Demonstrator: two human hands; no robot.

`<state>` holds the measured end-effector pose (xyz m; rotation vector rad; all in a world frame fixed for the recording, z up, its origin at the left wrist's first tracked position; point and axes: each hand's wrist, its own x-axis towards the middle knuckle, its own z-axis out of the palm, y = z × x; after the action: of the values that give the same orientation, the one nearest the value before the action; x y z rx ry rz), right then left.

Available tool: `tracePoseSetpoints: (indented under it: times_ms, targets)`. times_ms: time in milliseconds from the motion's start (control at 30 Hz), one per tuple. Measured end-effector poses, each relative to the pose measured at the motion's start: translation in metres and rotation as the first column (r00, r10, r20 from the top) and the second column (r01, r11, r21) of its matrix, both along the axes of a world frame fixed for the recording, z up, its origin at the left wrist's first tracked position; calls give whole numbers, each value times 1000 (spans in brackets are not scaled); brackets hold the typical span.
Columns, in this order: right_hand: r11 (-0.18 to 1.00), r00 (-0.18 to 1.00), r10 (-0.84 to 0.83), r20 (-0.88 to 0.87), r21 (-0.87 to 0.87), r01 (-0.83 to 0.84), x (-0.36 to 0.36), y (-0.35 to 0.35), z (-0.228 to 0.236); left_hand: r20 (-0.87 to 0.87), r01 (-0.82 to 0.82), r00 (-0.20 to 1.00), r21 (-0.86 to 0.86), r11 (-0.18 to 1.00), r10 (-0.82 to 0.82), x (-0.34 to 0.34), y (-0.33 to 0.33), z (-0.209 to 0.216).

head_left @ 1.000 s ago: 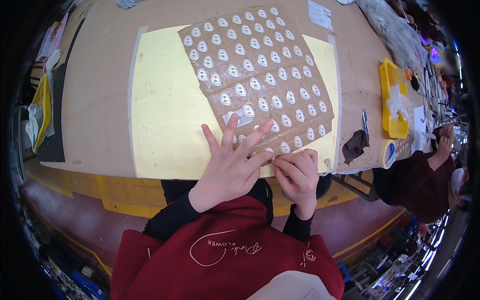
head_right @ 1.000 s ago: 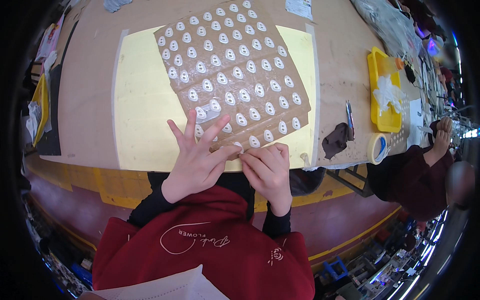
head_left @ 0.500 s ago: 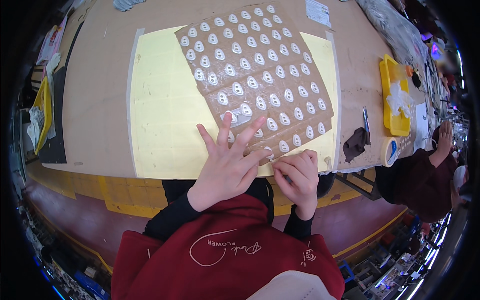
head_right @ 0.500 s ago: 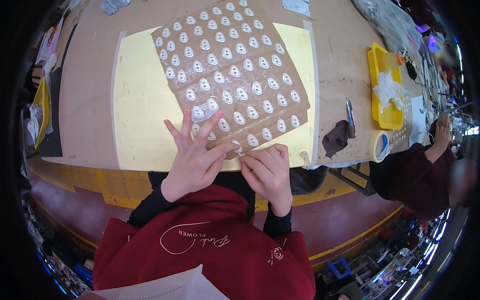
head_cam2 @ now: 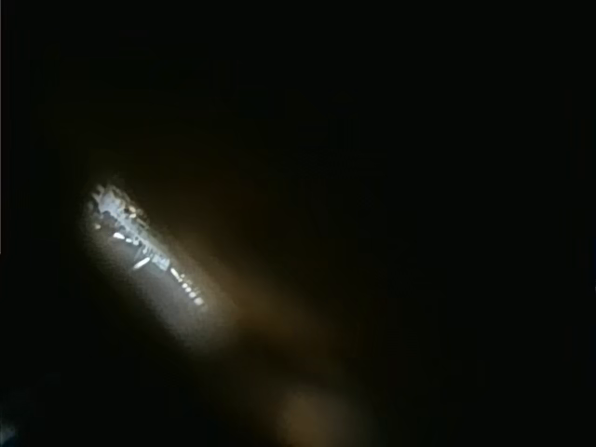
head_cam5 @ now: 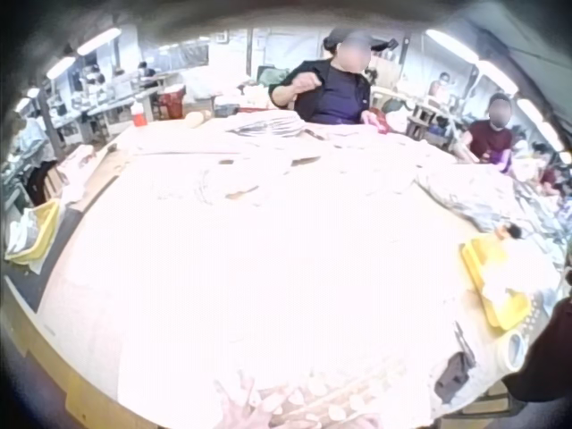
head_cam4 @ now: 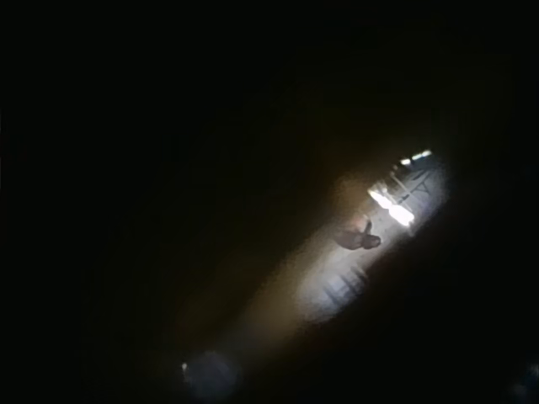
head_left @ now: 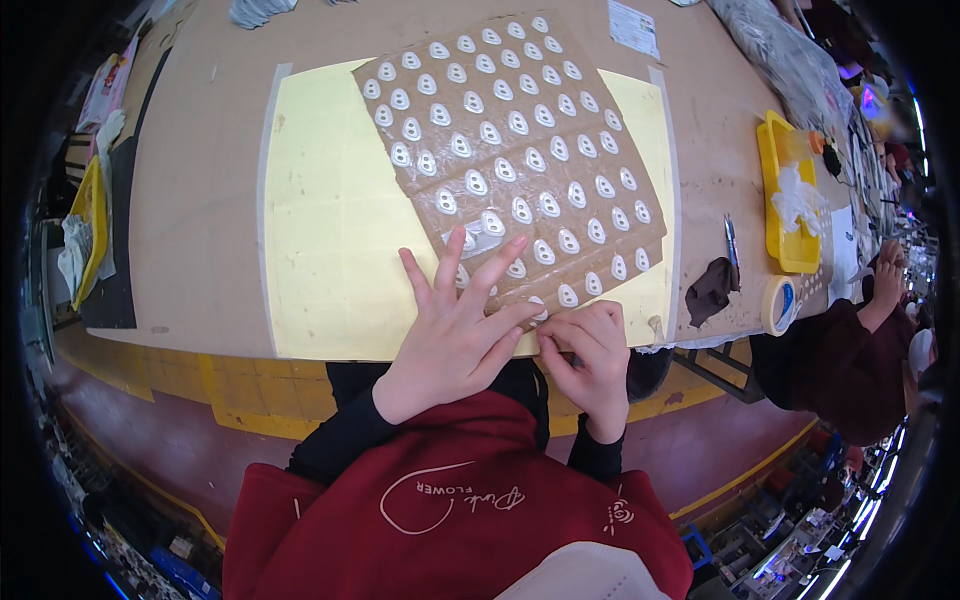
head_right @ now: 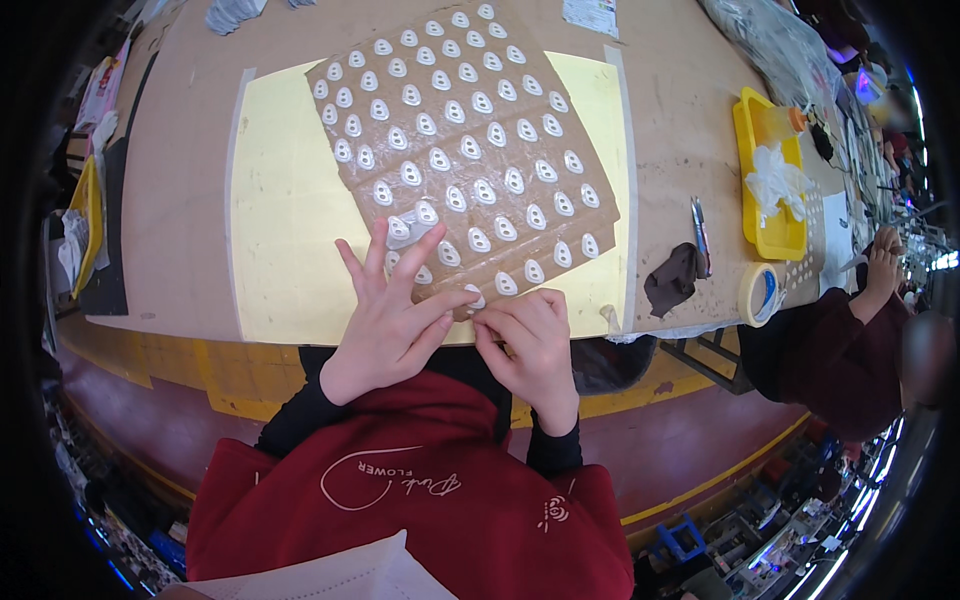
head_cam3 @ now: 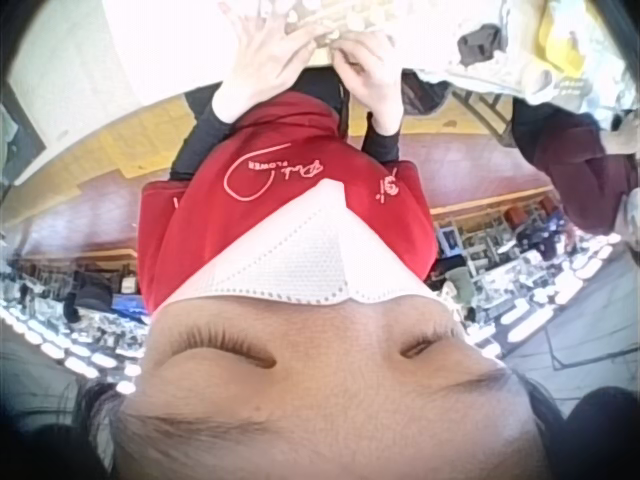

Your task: The person places small white stickers onto a brown cardboard sheet arranged in a grid. They use both hands to position each sticker and occasionally adjust the sheet. The person also handles a roll of tape and a small orange bottle near the end of the clip.

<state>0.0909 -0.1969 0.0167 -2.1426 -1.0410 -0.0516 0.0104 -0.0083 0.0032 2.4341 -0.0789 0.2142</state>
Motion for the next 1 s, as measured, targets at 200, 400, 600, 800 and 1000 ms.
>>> tracePoseSetpoints:
  times_ms: [200,400,600,800,1000]
  targets:
    - [998,996,-46,-75,-37,44,-3,0,7,-24,5,1000,-17,1000,-6,1,2,0]
    - [997,972,34,-234,76,-16,-5,-8,14,-57,13,998,-161,987,-22,1,9,5]
    - [989,986,-99,-134,100,113,-4,0,10,56,-42,996,-386,921,69,-3,20,2]
    - [993,993,-109,-52,49,112,-2,7,4,139,-185,922,-663,726,361,-3,19,-17]
    - [998,998,-61,11,14,61,1,6,4,89,-104,990,-81,991,111,-4,7,-2]
